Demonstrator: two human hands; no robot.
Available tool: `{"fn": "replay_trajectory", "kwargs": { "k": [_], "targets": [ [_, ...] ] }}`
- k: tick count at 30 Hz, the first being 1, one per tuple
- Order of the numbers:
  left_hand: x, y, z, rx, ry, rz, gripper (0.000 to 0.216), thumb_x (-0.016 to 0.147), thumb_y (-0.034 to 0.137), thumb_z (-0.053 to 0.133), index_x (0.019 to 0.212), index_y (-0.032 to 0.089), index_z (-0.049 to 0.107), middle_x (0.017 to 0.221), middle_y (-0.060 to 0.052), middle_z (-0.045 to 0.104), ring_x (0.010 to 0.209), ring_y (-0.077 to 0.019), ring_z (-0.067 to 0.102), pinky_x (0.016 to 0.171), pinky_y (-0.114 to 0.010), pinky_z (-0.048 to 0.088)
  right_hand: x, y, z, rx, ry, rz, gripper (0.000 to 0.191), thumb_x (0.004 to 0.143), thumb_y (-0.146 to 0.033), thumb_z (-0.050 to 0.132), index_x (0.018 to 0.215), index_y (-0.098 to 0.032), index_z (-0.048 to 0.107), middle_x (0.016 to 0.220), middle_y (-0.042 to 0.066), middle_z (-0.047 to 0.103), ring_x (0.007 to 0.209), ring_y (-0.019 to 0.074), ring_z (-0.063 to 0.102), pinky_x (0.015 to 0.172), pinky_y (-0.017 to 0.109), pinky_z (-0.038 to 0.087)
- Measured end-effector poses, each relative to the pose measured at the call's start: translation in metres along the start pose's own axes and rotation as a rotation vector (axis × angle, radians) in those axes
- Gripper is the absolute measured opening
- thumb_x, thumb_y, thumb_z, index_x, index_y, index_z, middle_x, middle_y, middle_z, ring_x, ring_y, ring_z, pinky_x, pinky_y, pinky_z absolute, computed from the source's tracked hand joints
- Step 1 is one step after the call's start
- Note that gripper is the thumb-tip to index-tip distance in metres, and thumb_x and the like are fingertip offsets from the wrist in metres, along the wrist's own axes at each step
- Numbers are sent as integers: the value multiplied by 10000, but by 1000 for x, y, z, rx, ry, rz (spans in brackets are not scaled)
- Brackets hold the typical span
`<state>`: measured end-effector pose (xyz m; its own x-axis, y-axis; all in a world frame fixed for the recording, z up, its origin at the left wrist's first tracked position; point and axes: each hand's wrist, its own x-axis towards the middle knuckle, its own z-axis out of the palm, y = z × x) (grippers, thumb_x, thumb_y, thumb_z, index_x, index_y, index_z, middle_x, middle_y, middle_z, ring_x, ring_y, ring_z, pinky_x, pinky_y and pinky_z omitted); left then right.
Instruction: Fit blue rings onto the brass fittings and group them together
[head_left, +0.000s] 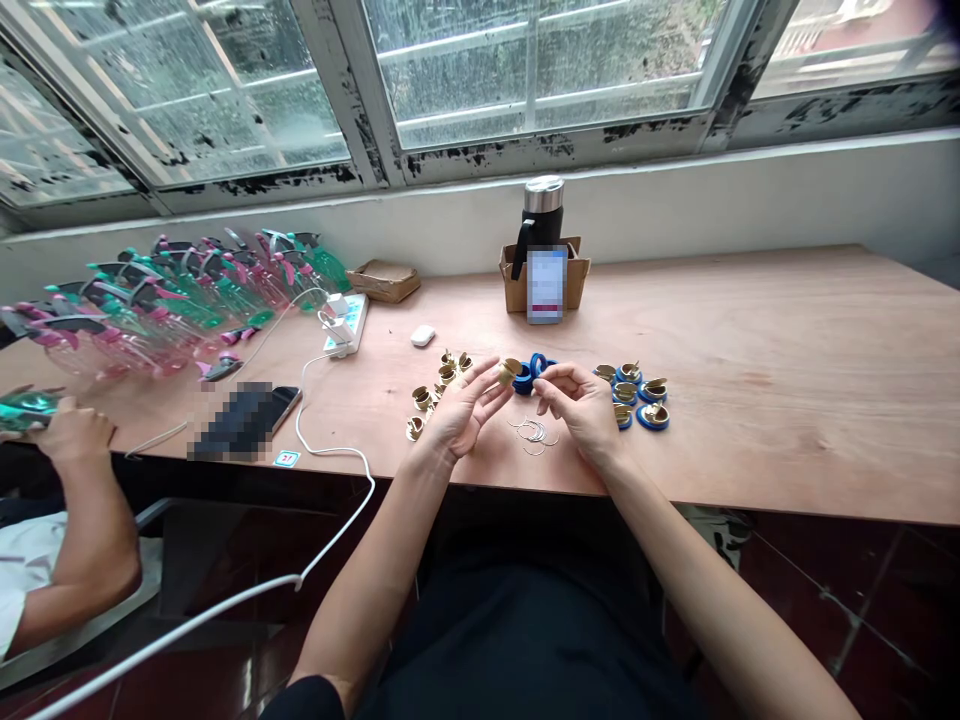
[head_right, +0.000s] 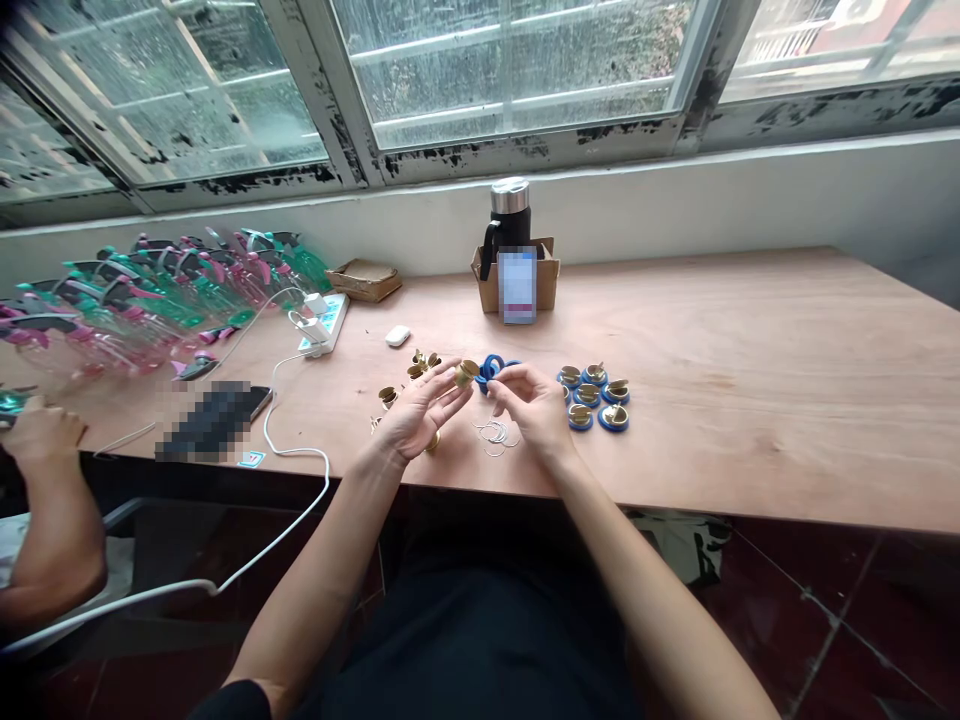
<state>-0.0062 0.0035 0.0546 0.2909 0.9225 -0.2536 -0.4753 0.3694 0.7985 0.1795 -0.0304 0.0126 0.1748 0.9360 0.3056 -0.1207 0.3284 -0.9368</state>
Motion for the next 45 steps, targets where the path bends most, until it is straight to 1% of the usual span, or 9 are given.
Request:
{"fn": "replay_trajectory", "kwargs": {
  "k": [6, 12, 14, 18, 22, 29, 34, 41, 45],
  "targets": [
    [-2, -7, 6, 19, 22, 50, 340, 774, 103, 914, 1016, 140, 678, 1058, -84, 799, 1063, -187, 775, 1177, -426, 532, -1, 1, 2, -69, -104, -23, 305, 889, -502, 830, 942, -228, 707, 693, -17, 648, 598, 158, 619, 579, 316, 541],
    [-5, -8, 8, 112, -36, 109, 276, 746, 178, 953, 894, 130, 725, 996, -48, 785, 1038, -173, 760, 1149, -393, 545, -1, 3, 2, -53, -70, -96, 296, 864, -484, 861, 906, -226, 723, 1277, 116, 697, 1175, 279, 713, 970, 431, 620],
    [-6, -9, 8, 128, -51, 121, 268, 744, 210, 960, 878, 127, 743, 978, -42, 784, 1015, -170, 760, 1137, -387, 550, -1, 3, 3, -12, -97, -87, 303, 876, -477, 855, 911, -232, 680, 1300, 119, 713, 1213, 288, 712, 1044, 468, 597],
    [-6, -10, 9, 125, -37, 128, 295, 729, 223, 977, 904, 131, 757, 990, -51, 799, 1010, -176, 768, 1147, -398, 541, -2, 2, 4, -9, -89, -45, 441, 846, -523, 868, 1054, -270, 574, 1193, 84, 767, 1036, 250, 754, 957, 445, 631],
    [-6, -11, 11, 102, -65, 102, 273, 756, 253, 964, 927, 137, 787, 1004, -61, 811, 1057, -203, 772, 1145, -400, 541, -2, 2, 3, -127, -110, -56, 536, 866, -518, 840, 1278, -259, 617, 1226, 98, 762, 1016, 249, 747, 861, 396, 631],
    [-8, -17, 16, 196, -132, 154, 288, 849, 412, 876, 943, 147, 816, 1043, -91, 815, 1086, -237, 761, 1065, -374, 569, -4, 1, 2, -254, -72, -99, 412, 879, -444, 830, 1222, -247, 714, 1043, 56, 759, 897, 220, 699, 719, 341, 577],
    [-11, -14, 16, 316, -222, 171, 239, 868, 360, 858, 1002, 166, 814, 1068, -94, 814, 1070, -236, 757, 1073, -378, 550, -5, 0, 2, -292, -44, -133, 400, 876, -464, 836, 1178, -243, 696, 1027, 50, 734, 865, 205, 668, 707, 328, 557],
    [-14, -4, 11, 557, -269, 201, 305, 981, 476, 709, 1061, 193, 791, 1065, -97, 781, 998, -219, 720, 938, -333, 570, -4, 2, 0, -124, -92, -80, 396, 1013, -601, 638, 1158, -233, 649, 916, 21, 675, 763, 168, 636, 641, 293, 517],
    [-15, 0, 8, 685, -338, 217, 332, 991, 505, 687, 1098, 200, 762, 1052, -84, 753, 994, -215, 698, 913, -334, 558, -3, -1, 1, -72, -129, -99, 306, 1002, -520, 704, 1042, -219, 664, 834, -3, 665, 690, 148, 639, 637, 287, 517]
  ]
}}
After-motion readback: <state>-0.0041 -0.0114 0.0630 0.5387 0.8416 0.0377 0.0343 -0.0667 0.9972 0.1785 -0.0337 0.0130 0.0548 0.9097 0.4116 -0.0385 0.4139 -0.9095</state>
